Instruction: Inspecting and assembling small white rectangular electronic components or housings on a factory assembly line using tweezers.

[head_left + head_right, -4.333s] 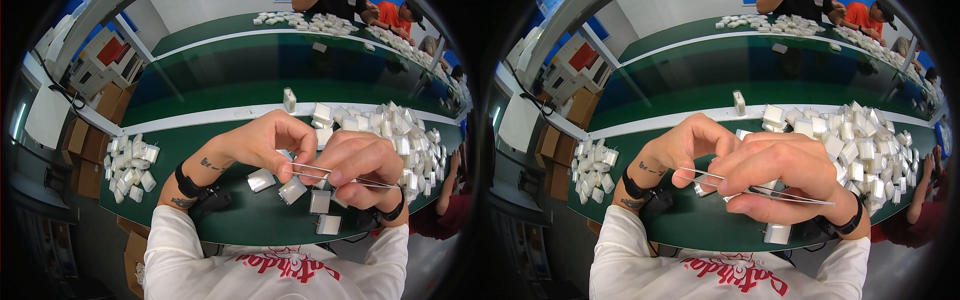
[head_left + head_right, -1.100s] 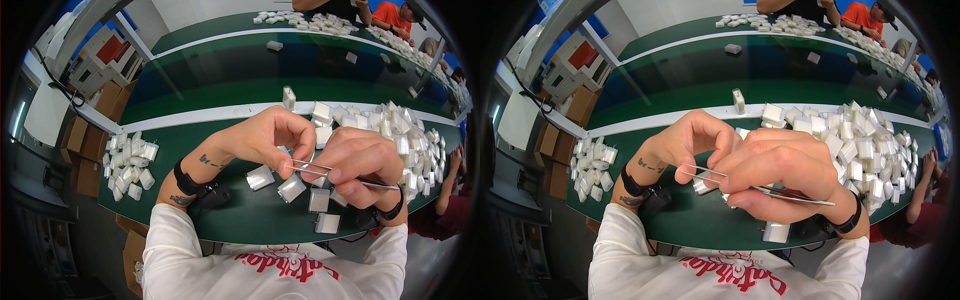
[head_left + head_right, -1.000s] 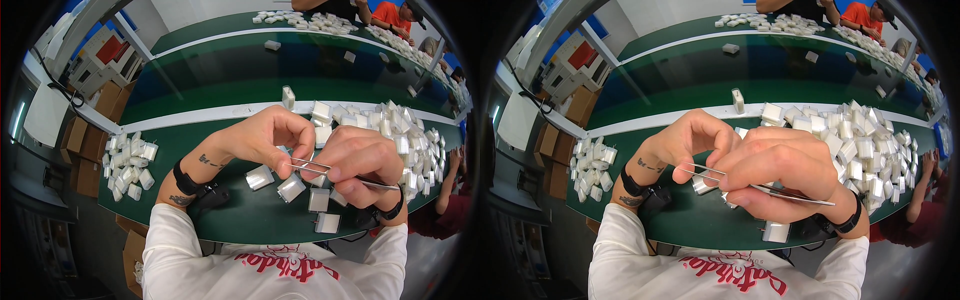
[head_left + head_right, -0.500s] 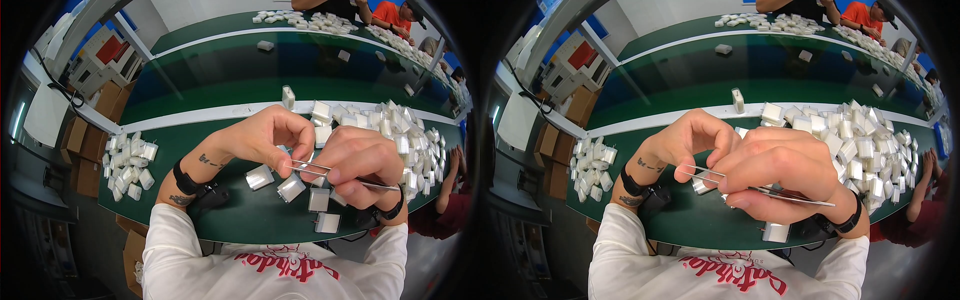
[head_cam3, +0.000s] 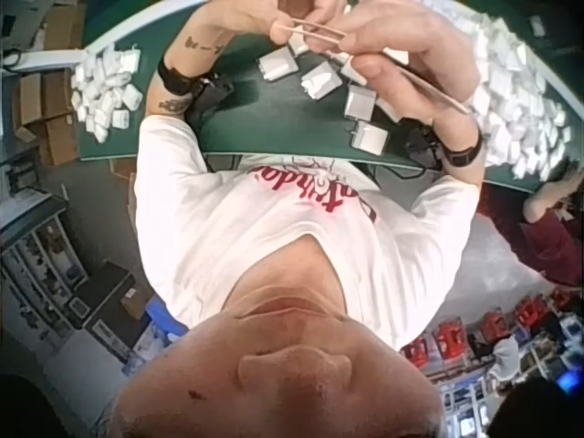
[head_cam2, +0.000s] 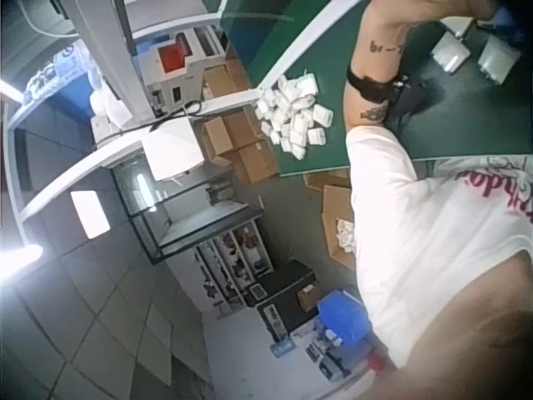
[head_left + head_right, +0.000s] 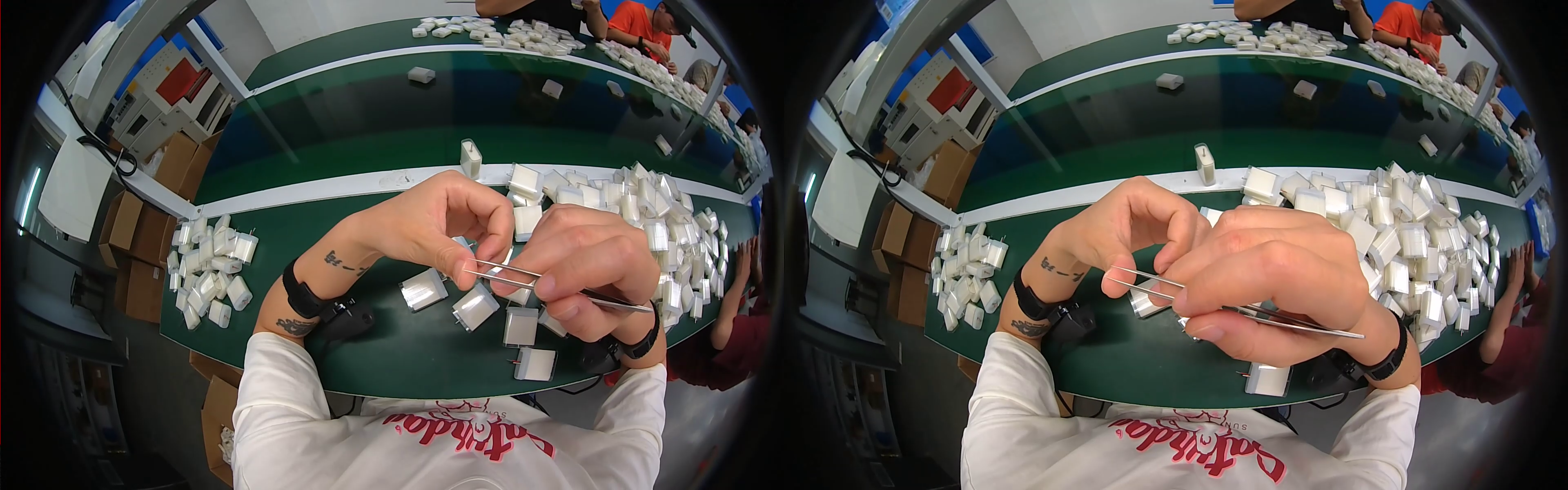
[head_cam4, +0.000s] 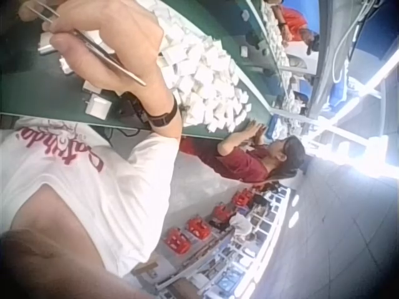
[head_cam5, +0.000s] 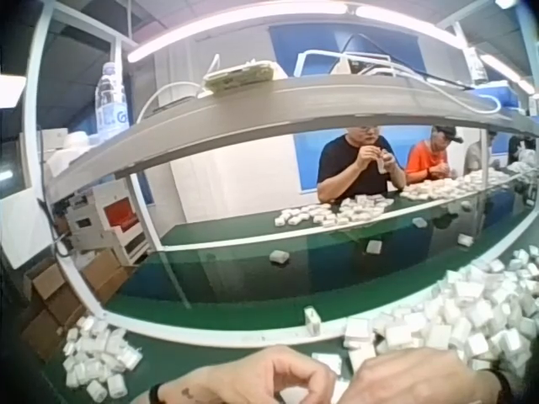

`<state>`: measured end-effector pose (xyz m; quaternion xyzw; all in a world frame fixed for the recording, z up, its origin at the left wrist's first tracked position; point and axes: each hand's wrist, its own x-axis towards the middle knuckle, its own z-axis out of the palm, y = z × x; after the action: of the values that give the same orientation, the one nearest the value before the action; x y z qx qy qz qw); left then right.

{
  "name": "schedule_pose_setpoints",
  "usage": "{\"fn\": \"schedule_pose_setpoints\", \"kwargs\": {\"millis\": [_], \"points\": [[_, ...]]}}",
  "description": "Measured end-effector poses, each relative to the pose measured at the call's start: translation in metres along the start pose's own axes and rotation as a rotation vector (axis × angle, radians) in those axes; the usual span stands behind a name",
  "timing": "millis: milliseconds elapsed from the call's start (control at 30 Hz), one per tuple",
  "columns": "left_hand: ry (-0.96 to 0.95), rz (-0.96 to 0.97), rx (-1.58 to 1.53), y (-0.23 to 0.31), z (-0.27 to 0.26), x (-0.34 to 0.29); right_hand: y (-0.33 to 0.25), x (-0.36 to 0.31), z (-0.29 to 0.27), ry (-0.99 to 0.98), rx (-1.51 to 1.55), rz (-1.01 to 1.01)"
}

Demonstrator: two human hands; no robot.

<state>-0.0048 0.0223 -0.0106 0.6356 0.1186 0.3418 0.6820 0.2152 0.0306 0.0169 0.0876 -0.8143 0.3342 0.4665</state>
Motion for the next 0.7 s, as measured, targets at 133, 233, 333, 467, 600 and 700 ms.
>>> {"fn": "schedule_pose_setpoints", "kwargs": {"millis": [133, 233, 333, 467, 600, 700], "points": [[0.083, -0.153, 0.023, 0.008, 0.004, 0.0, 0.0, -0.001, -0.001, 0.001, -0.016, -0.009], [0.076, -0.165, 0.022, 0.01, 0.005, 0.0, 0.001, -0.001, -0.001, 0.001, -0.015, -0.018], [-0.009, 0.012, -0.002, 0.001, 0.002, 0.001, 0.0, 0.0, 0.0, 0.003, -0.021, -0.016], [0.098, -0.168, 0.021, 0.009, 0.005, -0.001, 0.002, 0.0, 0.001, 0.017, -0.036, -0.014], [0.077, -0.229, 0.05, 0.01, 0.002, 0.001, 0.002, 0.002, -0.003, 0.021, -0.068, -0.006], [0.054, -0.217, 0.076, 0.008, -0.003, -0.003, -0.001, 0.004, -0.008, -0.002, -0.092, -0.004]]}}
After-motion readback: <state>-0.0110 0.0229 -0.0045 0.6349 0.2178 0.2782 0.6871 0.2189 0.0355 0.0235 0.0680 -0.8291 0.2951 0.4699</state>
